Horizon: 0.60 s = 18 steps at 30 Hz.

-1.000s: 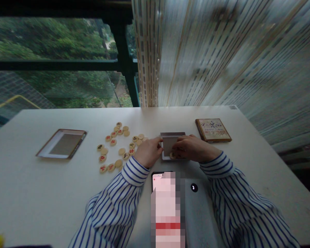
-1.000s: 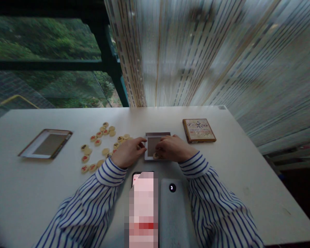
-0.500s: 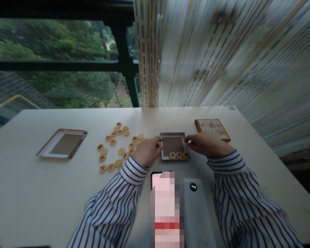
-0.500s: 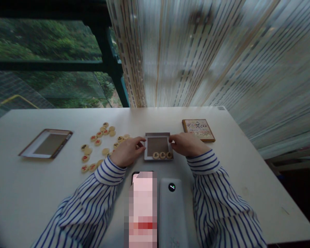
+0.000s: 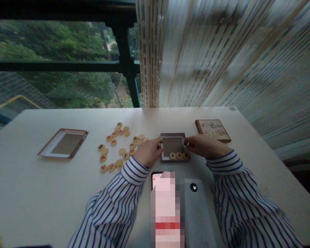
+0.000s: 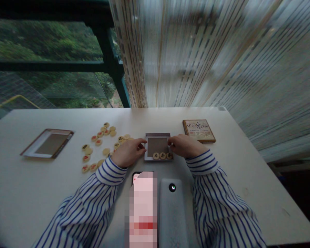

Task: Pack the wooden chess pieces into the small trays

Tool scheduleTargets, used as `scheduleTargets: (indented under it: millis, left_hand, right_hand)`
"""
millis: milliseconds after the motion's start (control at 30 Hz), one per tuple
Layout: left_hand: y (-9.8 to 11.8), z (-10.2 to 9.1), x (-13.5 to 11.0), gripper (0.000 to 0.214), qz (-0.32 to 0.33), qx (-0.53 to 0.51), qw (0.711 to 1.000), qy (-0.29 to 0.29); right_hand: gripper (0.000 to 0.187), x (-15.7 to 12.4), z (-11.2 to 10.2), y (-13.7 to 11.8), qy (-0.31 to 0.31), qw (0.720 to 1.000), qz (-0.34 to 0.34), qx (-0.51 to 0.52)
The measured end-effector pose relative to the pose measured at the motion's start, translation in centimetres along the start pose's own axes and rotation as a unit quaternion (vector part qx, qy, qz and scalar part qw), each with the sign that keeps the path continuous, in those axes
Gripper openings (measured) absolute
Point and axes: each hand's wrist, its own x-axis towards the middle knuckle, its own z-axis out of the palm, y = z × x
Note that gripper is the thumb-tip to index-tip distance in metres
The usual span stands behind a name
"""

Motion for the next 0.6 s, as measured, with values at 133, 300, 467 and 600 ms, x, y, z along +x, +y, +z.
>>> scheduleTargets:
  millis: [133,300,467,600]
  left_hand:
    - [-0.1,0.1,0.0,0.029,0.002,0.002,1.000,0.004]
    - [-0.3,-0.1,0.0,0.029,0.006,-0.006,1.000,0.008]
    - [-0.2,-1.3,-0.1,0.027,-0.002,-0.020,0.999,0.045]
    - [-0.8,-3.2,-0.6,0.026,0.001,-0.048,0.994,0.098]
  right_hand:
    - [0.027,0.1,0.2,0.0,0.002,1.000,-0.002,0.001]
    - [0.027,0.0,0.1,0.1,0.005,1.000,-0.005,0.013]
    - [0.024,0.0,-0.1,-0.1,0.044,0.999,0.001,-0.004]
    - [0.023,-0.1,-0.3,-0.3,0.088,0.996,-0.006,-0.008]
